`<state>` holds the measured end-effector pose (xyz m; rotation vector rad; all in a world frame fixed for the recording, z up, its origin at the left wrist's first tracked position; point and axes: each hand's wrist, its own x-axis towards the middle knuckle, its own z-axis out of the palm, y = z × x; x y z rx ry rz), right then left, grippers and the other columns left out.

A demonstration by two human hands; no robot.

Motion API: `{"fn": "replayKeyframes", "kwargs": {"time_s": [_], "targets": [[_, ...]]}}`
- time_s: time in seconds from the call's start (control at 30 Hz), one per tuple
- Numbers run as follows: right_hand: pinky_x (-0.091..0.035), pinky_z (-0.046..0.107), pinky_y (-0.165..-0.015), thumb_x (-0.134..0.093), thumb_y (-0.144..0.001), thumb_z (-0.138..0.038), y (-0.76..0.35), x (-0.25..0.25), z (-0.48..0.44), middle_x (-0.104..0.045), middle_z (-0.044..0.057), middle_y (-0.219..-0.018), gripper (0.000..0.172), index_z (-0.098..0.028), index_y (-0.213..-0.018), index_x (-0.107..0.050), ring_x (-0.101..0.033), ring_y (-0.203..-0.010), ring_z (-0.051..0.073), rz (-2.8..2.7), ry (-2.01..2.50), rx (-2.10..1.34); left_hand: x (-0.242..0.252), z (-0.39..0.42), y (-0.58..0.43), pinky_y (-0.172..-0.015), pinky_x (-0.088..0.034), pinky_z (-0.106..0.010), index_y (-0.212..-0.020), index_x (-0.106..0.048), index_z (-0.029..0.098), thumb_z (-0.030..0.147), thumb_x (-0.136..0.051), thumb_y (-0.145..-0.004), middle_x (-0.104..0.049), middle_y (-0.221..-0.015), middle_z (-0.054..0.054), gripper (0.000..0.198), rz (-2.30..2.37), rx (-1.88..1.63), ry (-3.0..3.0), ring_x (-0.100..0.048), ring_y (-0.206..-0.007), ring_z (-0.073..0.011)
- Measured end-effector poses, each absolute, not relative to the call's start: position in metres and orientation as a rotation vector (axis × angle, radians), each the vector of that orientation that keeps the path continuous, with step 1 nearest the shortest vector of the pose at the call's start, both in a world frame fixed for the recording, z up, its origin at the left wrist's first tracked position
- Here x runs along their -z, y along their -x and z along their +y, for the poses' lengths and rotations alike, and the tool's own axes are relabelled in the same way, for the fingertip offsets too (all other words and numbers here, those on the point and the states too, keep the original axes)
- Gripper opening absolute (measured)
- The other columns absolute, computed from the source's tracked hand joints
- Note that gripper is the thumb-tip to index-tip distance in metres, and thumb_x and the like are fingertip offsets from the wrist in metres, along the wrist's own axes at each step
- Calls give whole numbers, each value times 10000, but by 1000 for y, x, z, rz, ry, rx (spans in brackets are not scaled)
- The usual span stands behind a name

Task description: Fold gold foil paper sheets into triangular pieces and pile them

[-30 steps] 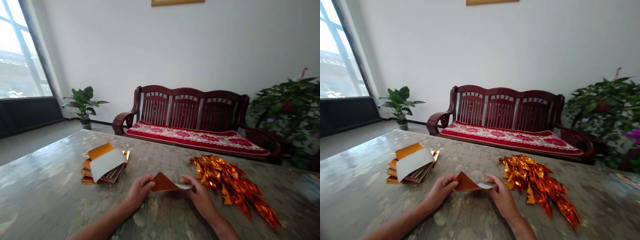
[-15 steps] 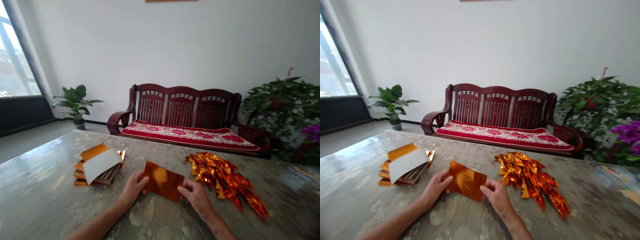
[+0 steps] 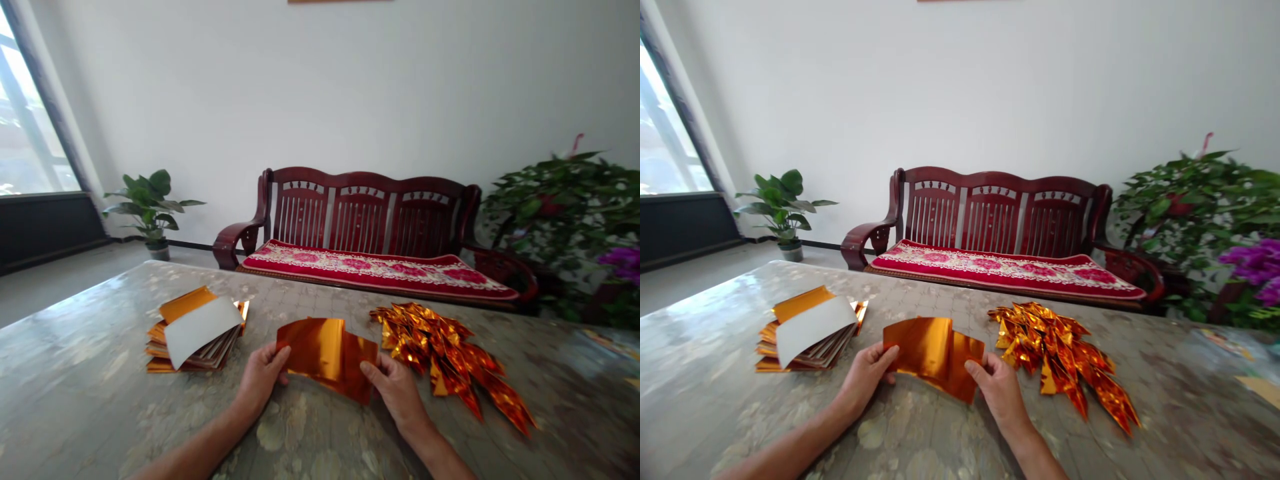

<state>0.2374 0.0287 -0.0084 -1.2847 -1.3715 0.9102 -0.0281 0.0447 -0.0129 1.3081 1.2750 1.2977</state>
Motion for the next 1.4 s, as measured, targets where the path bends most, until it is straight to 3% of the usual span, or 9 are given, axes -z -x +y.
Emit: {"fn": "replayKeyframes", "kwargs": {"time_s": [0.23, 0.33, 0.5, 0.6, 0.77, 0.97, 1.17, 1.3, 1.4], "targets": [[-549, 364, -724, -702, -685, -658, -234, 3, 24, -723, 57, -802, 488, -195, -824, -639, -681, -768, 269, -1170, 1205, -983, -29, 60, 71, -531, -473, -237, -748, -652, 173, 523, -616, -803, -624, -594, 20, 355, 1507, -1685, -1354, -592, -550, -154], [-561, 388, -756, -722, -691, -622, -235, 4, 24, -740, 64, -861, 485, -195, -910, -648, -700, -802, 280, -1166, 1194, -1043, -58, 61, 96, -783, -516, -291, -989, -733, 194, 410, -575, -854, -745, -867, -15, 300, 1787, -1880, -1552, -675, -830, -207], [-553, 356, -739, -741, -711, -535, -241, 11, 29, -725, 43, -815, 374, -200, -840, -635, -689, -804, 268, -1217, 1192, -1015, -83, 62, 136, -1058, -416, -340, -1148, -700, 232, 221, -463, -911, -707, -1188, -27, 335, 2008, -2184, -1866, -606, -1169, -204], [-538, 321, -689, -740, -707, -520, -242, 14, 30, -708, 26, -763, 342, -206, -769, -618, -675, -772, 252, -1244, 1228, -961, -83, 64, 156, -1137, -315, -368, -1140, -710, 213, 181, -446, -921, -707, -1205, -44, 344, 2258, -1934, -2199, -554, -1246, -212], [-511, 299, -618, -727, -700, -529, -243, 15, 31, -655, 4, -667, 350, -212, -699, -578, -636, -677, 222, -1262, 1294, -895, -78, 67, 168, -1158, -190, -446, -1040, -751, 225, 163, -413, -908, -739, -1132, -60, 369, 2723, -991, -2343, -621, -1120, -259], [-513, 312, -652, -698, -737, -521, -246, 15, 30, -673, 17, -723, 323, -213, -777, -609, -645, -717, 234, -1283, 1284, -885, -83, 67, 160, -968, -360, -432, -877, -784, 225, 209, -441, -860, -772, -851, -121, 344, 2615, -226, -2193, -697, -862, -276], [-480, 289, -587, -659, -781, -503, -248, 13, 26, -639, 11, -654, 303, -225, -720, -556, -594, -613, 194, -1334, 1369, -486, -90, 60, 157, -895, -383, -419, -897, -776, 251, 193, -577, -725, -772, -941, -120, 270, 2410, -71, -2230, -685, -940, -303], [-490, 318, -744, -619, -812, -256, -248, 5, 16, -719, 51, -881, 121, -233, -727, -536, -655, -793, 210, -1681, 1236, 7, -92, 58, 161, -871, -411, -433, -1064, -742, 268, 313, -675, -670, -749, -1056, -118, 402, 2297, -22, -2284, -655, -1011, -354], [-459, 336, -819, -567, -794, -93, -243, -7, 6, -726, 24, -901, 156, -238, -750, -531, -653, -863, 199, -1963, 1000, 319, -95, 57, 153, -843, -444, -445, -1101, -731, 237, 368, -677, -697, -727, -1083, -137, 428, 2247, -76, -2310, -645, -1012, -382]]}}
